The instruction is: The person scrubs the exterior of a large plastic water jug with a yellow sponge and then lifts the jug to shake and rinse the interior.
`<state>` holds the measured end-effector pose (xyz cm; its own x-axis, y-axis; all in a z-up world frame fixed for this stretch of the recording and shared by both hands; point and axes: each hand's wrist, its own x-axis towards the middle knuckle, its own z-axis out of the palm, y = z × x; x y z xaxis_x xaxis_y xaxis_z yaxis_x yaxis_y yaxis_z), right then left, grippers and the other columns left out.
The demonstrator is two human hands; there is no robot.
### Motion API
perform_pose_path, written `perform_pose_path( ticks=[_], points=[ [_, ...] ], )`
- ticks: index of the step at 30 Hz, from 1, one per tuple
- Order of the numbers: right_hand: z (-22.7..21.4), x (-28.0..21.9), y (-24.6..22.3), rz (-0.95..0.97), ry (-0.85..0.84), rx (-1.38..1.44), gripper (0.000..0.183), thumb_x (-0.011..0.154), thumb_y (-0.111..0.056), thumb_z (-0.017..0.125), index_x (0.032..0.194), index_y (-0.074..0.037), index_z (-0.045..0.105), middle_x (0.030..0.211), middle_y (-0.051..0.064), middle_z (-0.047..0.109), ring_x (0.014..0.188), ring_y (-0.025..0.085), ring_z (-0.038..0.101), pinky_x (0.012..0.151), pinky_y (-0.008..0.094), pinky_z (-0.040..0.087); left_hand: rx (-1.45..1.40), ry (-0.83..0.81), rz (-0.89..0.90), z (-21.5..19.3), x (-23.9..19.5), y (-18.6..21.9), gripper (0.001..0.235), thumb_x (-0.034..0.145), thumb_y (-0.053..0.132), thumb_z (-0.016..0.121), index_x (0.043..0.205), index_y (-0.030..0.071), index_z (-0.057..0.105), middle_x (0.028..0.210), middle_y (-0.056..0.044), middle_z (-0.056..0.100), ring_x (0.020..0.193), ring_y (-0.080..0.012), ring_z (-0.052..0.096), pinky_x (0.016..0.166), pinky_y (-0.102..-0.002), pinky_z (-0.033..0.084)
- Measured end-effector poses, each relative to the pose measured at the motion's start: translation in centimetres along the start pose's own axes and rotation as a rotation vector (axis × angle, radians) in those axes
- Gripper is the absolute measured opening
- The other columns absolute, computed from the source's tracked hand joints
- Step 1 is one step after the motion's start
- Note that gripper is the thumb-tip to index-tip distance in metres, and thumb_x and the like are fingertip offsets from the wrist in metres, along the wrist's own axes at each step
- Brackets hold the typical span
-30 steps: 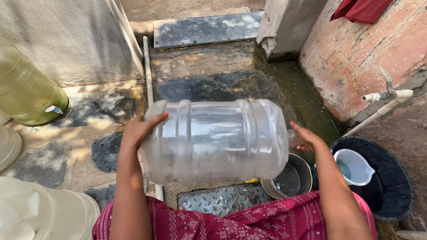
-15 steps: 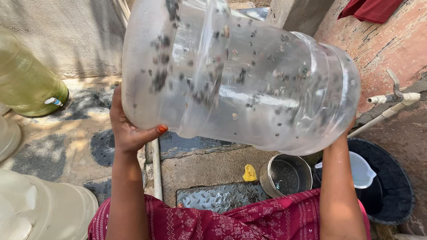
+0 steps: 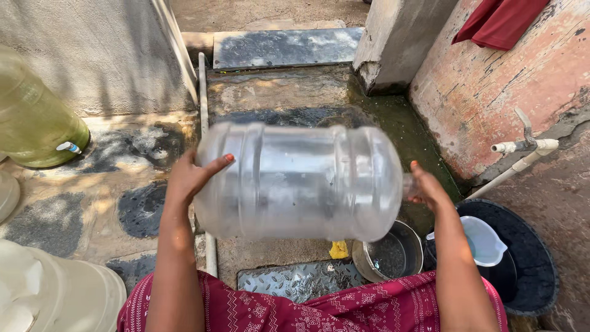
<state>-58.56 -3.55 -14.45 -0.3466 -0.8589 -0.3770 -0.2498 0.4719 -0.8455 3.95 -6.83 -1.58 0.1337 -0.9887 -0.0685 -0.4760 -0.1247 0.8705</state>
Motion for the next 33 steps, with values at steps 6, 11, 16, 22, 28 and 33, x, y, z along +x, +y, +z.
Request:
perform_pose_path(
  ticks=[6,11,16,22,28,33],
  points=[
    [-3.9,-7.5,-7.8,-0.991,-0.116,0.881,0.031,0.117,-0.042,0.053,0.123,-0.011,0.054,0.121,0.005,0.062,0.107,0.015,0.066,0.087,0.031,0.057,-0.739,0.181,0.793,-5.7,-6.6,6.3,0.092,0.079,0.066,0.089,0.135,0.003,0.053,0.11,-0.005,0.064,0.109,-0.0171,0.064,0.106,-0.033,0.056],
    [-2.8,-11.7,-11.1,-1.031,-0.082,0.947,0.043,0.113,-0.049,0.047,0.133,-0.011,0.05,0.127,0.007,0.062,0.109,0.016,0.066,0.086,0.033,0.058,-0.469,0.332,1.057,-5.5,-11.2,8.7,0.101,0.077,0.064,0.091,0.147,0.008,0.045,0.137,-0.004,0.056,0.123,-0.0171,0.061,0.109,-0.034,0.057],
    [-2.7,-7.8,-9.2,-0.739,0.067,0.744,0.057,0.108,-0.055,0.04,0.143,-0.01,0.047,0.134,0.008,0.062,0.111,0.018,0.067,0.085,0.034,0.058,-0.648,0.101,0.941,-2.9,-7.4,6.6,0.103,0.075,0.051,0.097,0.15,0.003,0.046,0.131,-0.013,0.063,0.121,-0.0276,0.068,0.103,-0.043,0.059],
    [0.7,-0.4,1.3,0.163,-0.245,0.016,0.086,0.105,-0.071,0.02,0.136,-0.002,0.061,0.098,0.015,0.072,0.067,0.018,0.063,0.053,0.028,0.048,-0.143,0.121,-0.043,1.9,0.1,-1.1,0.101,0.061,0.064,0.087,0.132,-0.003,0.062,0.114,-0.022,0.071,0.102,-0.0315,0.074,0.089,-0.044,0.059],
    [3.4,1.5,4.4,0.386,-0.339,-0.142,0.073,0.104,-0.066,0.023,0.117,-0.006,0.063,0.086,0.02,0.074,0.053,0.017,0.047,0.046,0.029,0.038,0.249,0.018,-0.239,1.1,1.4,-1.2,0.101,0.065,0.068,0.082,0.142,0.007,0.059,0.114,-0.026,0.068,0.099,-0.0385,0.071,0.089,-0.047,0.057],
    [1.9,-2.2,-3.0,-0.31,-0.226,0.639,0.05,0.108,-0.046,0.039,0.13,-0.005,0.058,0.112,0.01,0.069,0.094,0.021,0.067,0.075,0.035,0.057,-0.174,0.269,0.536,-6.4,-2.4,8.1,0.112,0.076,0.064,0.091,0.153,-0.001,0.043,0.139,-0.024,0.058,0.124,-0.0342,0.064,0.102,-0.043,0.055]
  ],
)
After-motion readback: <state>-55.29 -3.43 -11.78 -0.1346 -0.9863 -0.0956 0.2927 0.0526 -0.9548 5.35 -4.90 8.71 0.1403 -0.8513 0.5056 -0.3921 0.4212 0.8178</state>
